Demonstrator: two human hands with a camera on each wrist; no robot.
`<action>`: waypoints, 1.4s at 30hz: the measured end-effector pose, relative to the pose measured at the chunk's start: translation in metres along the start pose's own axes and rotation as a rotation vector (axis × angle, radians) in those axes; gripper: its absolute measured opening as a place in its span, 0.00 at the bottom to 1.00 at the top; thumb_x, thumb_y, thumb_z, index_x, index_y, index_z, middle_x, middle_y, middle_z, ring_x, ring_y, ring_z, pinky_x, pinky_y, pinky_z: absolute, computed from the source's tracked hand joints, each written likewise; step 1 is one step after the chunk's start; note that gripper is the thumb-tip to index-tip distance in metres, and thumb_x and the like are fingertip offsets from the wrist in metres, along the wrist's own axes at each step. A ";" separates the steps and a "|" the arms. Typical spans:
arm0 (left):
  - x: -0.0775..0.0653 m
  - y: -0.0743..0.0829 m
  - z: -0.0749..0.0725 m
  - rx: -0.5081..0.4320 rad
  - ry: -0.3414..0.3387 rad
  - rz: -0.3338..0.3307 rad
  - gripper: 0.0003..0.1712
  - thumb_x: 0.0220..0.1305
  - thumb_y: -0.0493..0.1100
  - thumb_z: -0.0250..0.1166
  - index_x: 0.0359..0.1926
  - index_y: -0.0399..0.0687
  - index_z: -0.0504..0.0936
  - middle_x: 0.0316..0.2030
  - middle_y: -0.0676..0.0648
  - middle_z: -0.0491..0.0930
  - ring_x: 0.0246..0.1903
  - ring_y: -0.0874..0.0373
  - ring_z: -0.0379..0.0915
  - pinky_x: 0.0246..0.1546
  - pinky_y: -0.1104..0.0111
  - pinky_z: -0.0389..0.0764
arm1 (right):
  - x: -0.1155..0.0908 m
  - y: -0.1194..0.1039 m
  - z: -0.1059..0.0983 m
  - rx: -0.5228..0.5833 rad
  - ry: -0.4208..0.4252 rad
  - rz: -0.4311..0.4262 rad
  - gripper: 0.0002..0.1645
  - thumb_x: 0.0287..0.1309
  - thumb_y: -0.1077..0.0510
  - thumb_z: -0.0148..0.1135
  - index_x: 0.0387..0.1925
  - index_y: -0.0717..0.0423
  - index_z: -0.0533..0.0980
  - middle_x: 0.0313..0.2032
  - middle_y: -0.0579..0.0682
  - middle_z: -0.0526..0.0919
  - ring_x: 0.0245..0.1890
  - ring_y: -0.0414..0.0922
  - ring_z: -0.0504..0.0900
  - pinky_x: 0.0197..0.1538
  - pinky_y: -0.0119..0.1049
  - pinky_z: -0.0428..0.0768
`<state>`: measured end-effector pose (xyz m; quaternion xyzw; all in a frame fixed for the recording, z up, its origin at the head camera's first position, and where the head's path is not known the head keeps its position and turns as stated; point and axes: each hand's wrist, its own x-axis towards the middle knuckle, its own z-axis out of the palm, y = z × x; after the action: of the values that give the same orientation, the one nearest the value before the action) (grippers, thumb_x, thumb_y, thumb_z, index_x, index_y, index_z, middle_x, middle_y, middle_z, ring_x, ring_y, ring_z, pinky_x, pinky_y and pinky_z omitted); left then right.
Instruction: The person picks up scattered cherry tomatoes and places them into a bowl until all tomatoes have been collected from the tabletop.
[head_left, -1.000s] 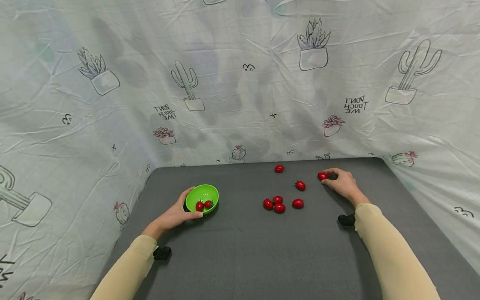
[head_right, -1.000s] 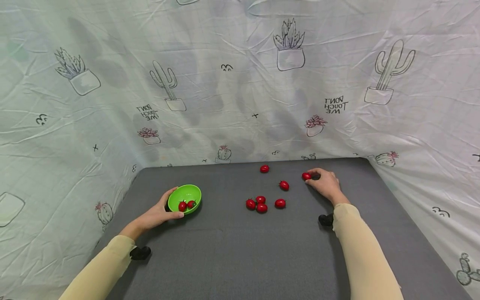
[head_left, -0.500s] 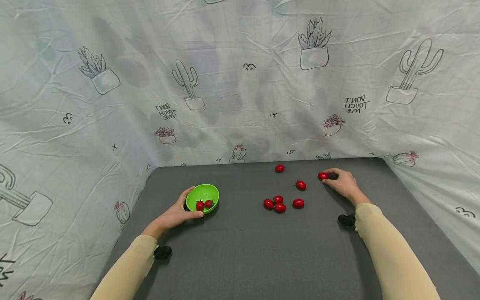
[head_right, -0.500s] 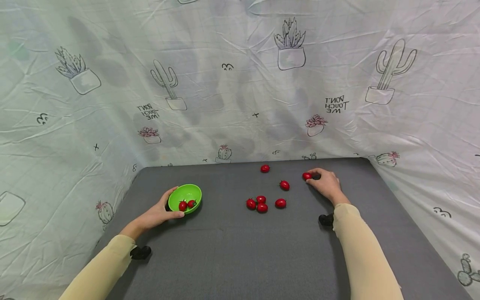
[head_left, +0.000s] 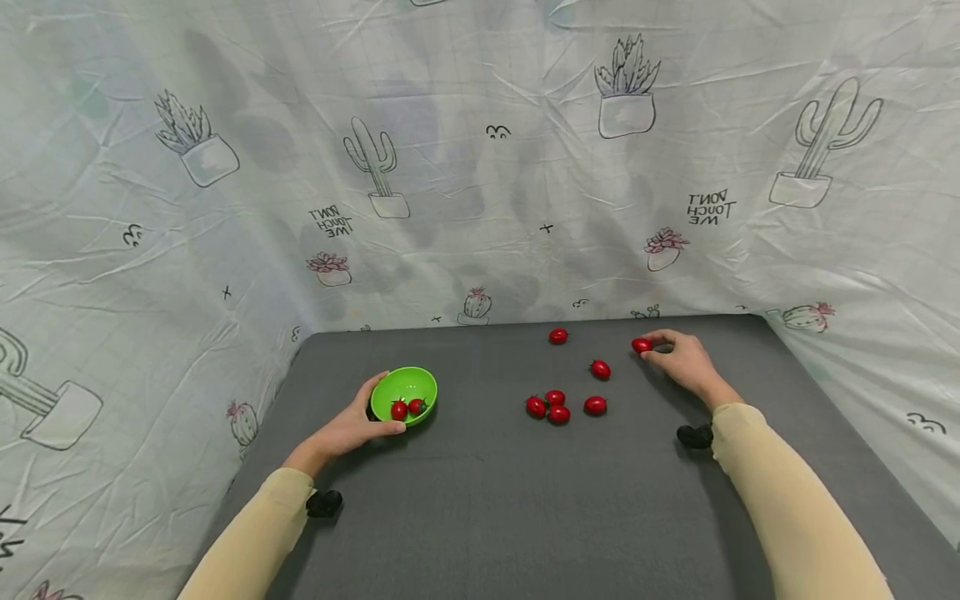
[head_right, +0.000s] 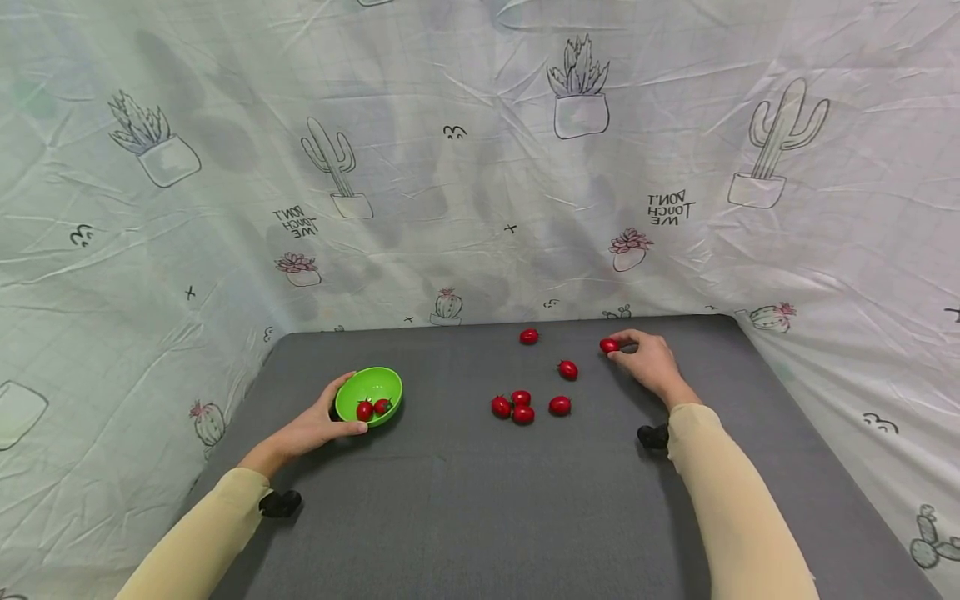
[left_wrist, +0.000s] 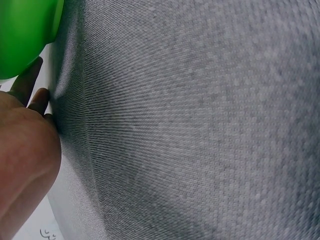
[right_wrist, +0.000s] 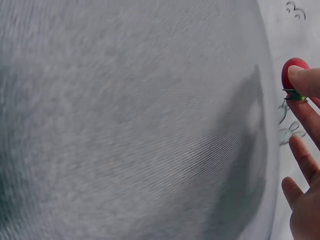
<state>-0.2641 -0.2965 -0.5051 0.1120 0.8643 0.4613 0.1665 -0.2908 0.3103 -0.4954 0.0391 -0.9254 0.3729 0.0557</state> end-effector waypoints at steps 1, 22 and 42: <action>0.000 0.000 0.000 0.001 0.001 0.001 0.64 0.61 0.55 0.76 0.82 0.58 0.38 0.78 0.36 0.44 0.74 0.38 0.46 0.68 0.37 0.53 | 0.001 -0.003 0.000 0.007 -0.004 -0.011 0.24 0.70 0.53 0.65 0.61 0.62 0.77 0.57 0.65 0.80 0.61 0.63 0.73 0.58 0.61 0.71; 0.001 -0.001 -0.002 0.006 0.000 0.001 0.64 0.61 0.56 0.76 0.82 0.59 0.39 0.78 0.37 0.44 0.75 0.39 0.44 0.69 0.38 0.51 | 0.017 -0.082 0.026 0.088 -0.113 -0.182 0.23 0.68 0.50 0.68 0.61 0.50 0.80 0.58 0.54 0.80 0.66 0.56 0.67 0.67 0.63 0.60; 0.000 -0.006 0.000 -0.006 -0.001 0.009 0.63 0.61 0.58 0.75 0.82 0.61 0.39 0.78 0.37 0.45 0.75 0.40 0.45 0.69 0.39 0.52 | 0.025 -0.158 0.085 0.185 -0.248 -0.282 0.20 0.66 0.48 0.70 0.59 0.39 0.82 0.55 0.41 0.80 0.64 0.47 0.66 0.62 0.56 0.69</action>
<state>-0.2646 -0.2993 -0.5102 0.1155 0.8622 0.4647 0.1653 -0.3037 0.1363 -0.4445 0.2187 -0.8724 0.4370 -0.0109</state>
